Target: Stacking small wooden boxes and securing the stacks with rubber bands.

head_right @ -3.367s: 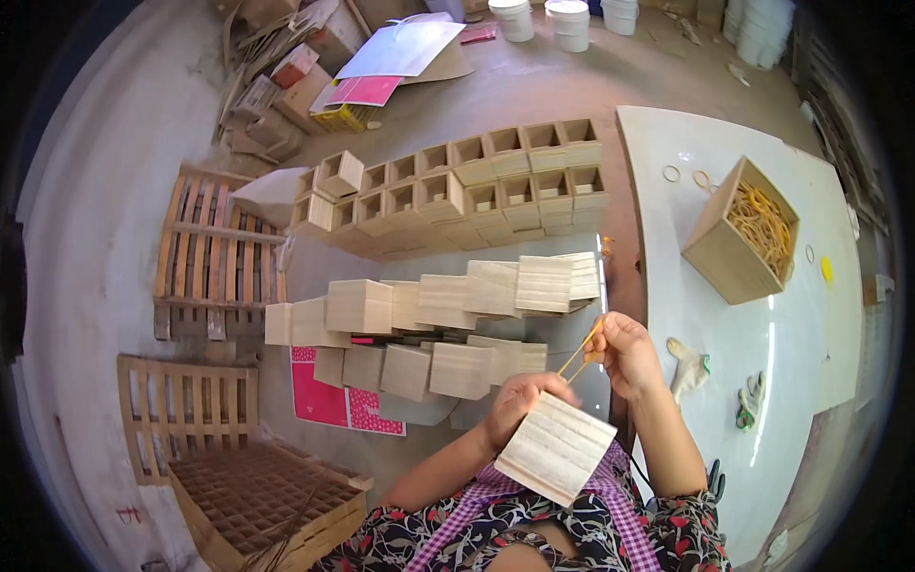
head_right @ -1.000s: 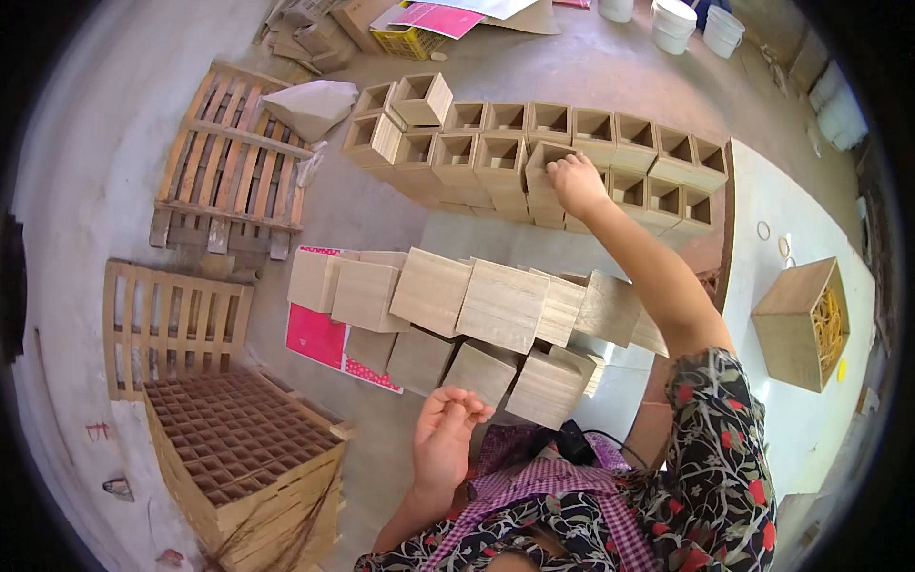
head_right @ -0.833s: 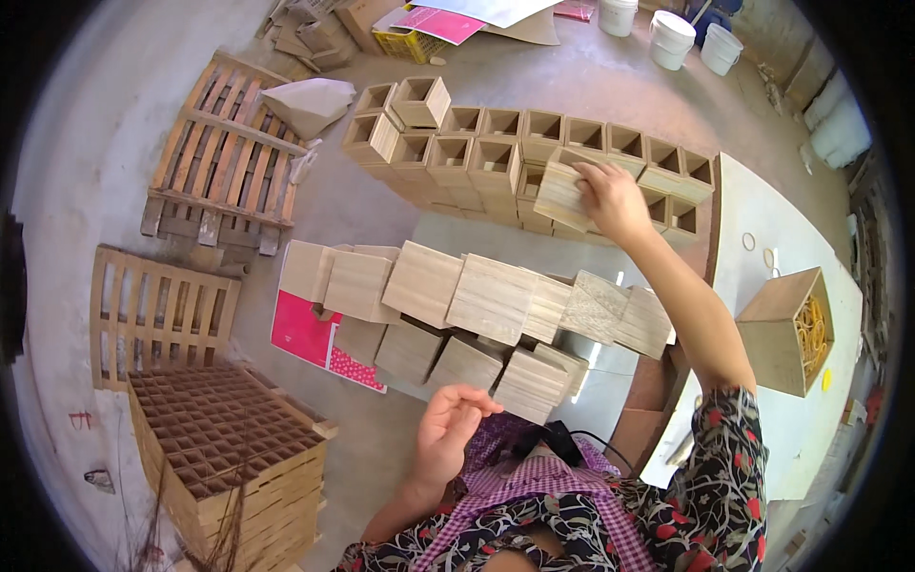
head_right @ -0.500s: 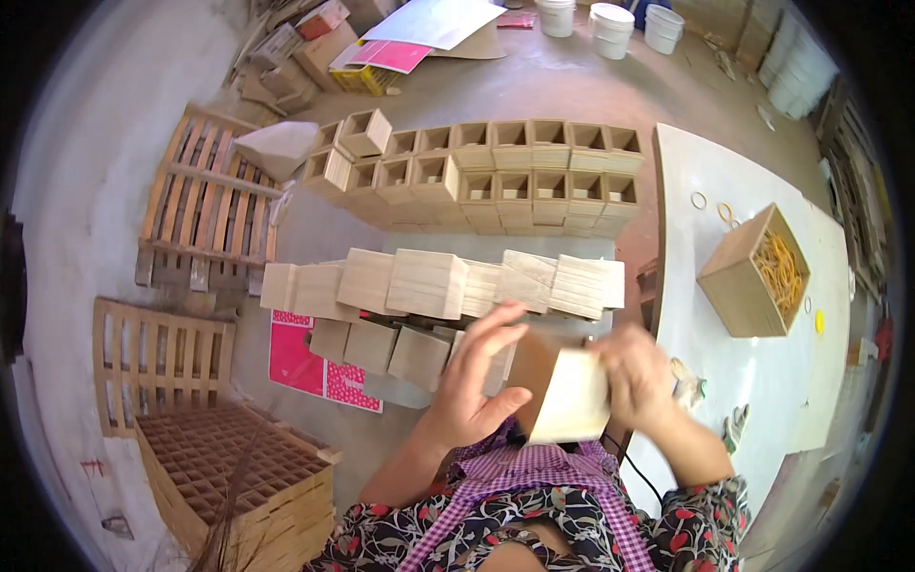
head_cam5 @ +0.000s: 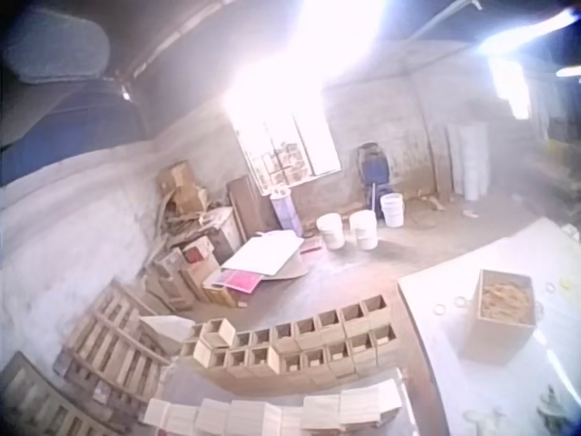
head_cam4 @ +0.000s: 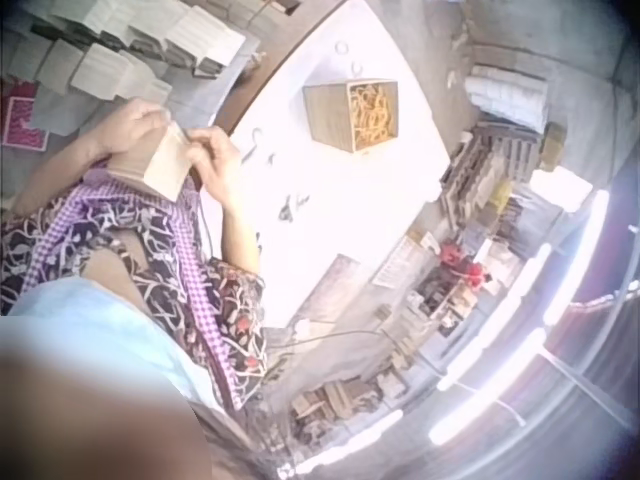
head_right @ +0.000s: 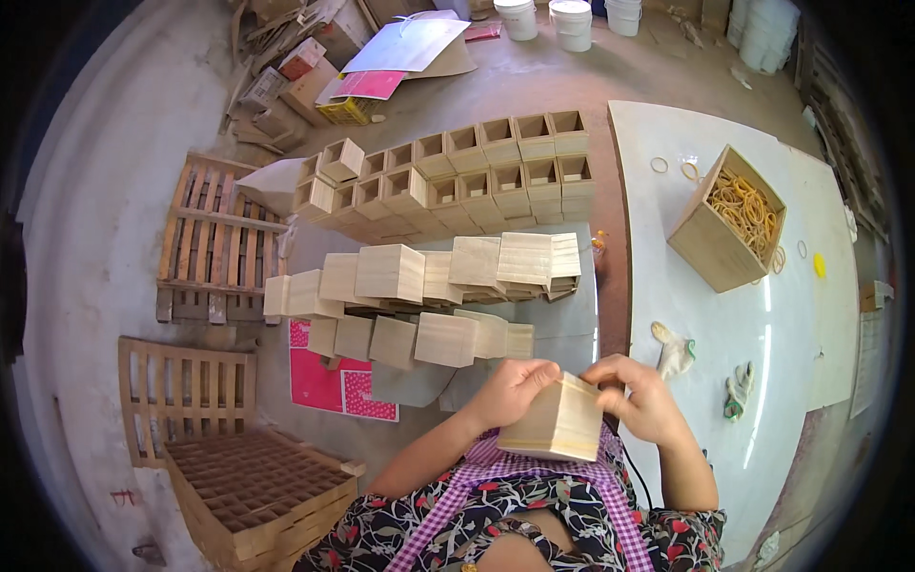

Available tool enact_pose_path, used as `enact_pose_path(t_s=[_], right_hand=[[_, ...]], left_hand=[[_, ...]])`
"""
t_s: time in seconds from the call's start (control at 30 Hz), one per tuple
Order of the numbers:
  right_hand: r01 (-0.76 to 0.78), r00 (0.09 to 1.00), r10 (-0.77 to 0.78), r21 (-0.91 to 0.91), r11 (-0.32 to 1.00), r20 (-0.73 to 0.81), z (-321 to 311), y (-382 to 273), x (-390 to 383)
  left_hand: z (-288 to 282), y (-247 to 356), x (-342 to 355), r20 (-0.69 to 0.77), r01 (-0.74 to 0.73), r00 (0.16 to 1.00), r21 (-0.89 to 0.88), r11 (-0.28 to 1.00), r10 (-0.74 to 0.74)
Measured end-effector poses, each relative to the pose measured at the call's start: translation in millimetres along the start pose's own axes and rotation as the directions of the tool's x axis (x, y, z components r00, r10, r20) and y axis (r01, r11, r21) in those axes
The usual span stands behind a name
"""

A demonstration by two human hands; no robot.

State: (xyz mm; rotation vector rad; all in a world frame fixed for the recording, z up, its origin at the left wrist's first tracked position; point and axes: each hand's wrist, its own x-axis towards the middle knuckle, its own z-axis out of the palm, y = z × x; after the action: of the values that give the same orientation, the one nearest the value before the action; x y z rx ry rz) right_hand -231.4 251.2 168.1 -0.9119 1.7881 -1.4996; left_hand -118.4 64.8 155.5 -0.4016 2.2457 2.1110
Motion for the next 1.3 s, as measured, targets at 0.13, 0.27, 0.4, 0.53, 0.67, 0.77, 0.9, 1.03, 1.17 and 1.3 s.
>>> enact_pose_path(t_s=[0.13, 0.27, 0.4, 0.53, 0.67, 0.77, 0.9, 1.03, 1.17, 1.3], right_hand=[[-0.147, 0.965, 0.108, 0.149, 0.978, 0.238, 3.2, 6.1, -6.1], [-0.237, 0.954, 0.168, 0.283, 0.929, 0.248, 10.9, 18.3, -4.9], [0.079, 0.995, -0.068, -0.164, 0.983, 0.074, 20.8, 25.3, -5.1], [0.273, 0.944, -0.329, -0.482, 0.832, -0.033, 30.3, 25.2, -2.2], [-0.217, 0.947, 0.227, 0.071, 0.974, -0.228, 30.0, 37.2, 17.2], [-0.309, 0.876, 0.482, 0.746, 0.590, -0.019, 28.9, 61.5, 33.6], [-0.325, 0.827, 0.563, 0.801, 0.503, -0.018, 28.4, 97.6, 40.7], [-0.262, 0.704, 0.700, 0.872, 0.414, -0.120, 7.6, 108.4, 58.1], [-0.089, 0.771, 0.321, 0.406, 0.910, -0.550, -17.7, 81.7, 59.7], [0.096, 0.990, -0.118, -0.248, 0.964, -0.075, 13.9, 46.9, 33.6]], left_hand=[[-0.6, -6.1, -4.0, 0.135, 0.032, 0.990, 0.071, 0.997, -0.042], [3.8, -15.4, -9.8, 0.134, 0.114, 0.984, 0.049, 0.992, -0.120], [8.7, -20.9, -15.1, 0.088, 0.118, 0.990, -0.031, 0.993, -0.115], [4.7, -19.8, -17.3, 0.053, 0.031, 0.998, 0.008, 0.999, -0.032], [3.3, -23.7, -14.9, 0.166, 0.091, 0.980, 0.107, 0.990, -0.108], [13.3, -32.6, -10.3, 0.087, -0.105, 0.988, -0.257, 0.961, 0.131], [17.8, -40.3, -9.7, 0.175, 0.271, 0.961, -0.428, 0.862, -0.216], [13.2, -33.4, -21.7, -0.014, -0.294, 0.952, 0.212, 0.932, 0.304], [-15.0, -24.8, -29.9, -0.164, -0.108, 0.977, 0.167, 0.980, 0.136], [-33.4, -22.3, -11.9, -0.281, 0.003, 0.959, 0.174, 0.985, 0.046]])
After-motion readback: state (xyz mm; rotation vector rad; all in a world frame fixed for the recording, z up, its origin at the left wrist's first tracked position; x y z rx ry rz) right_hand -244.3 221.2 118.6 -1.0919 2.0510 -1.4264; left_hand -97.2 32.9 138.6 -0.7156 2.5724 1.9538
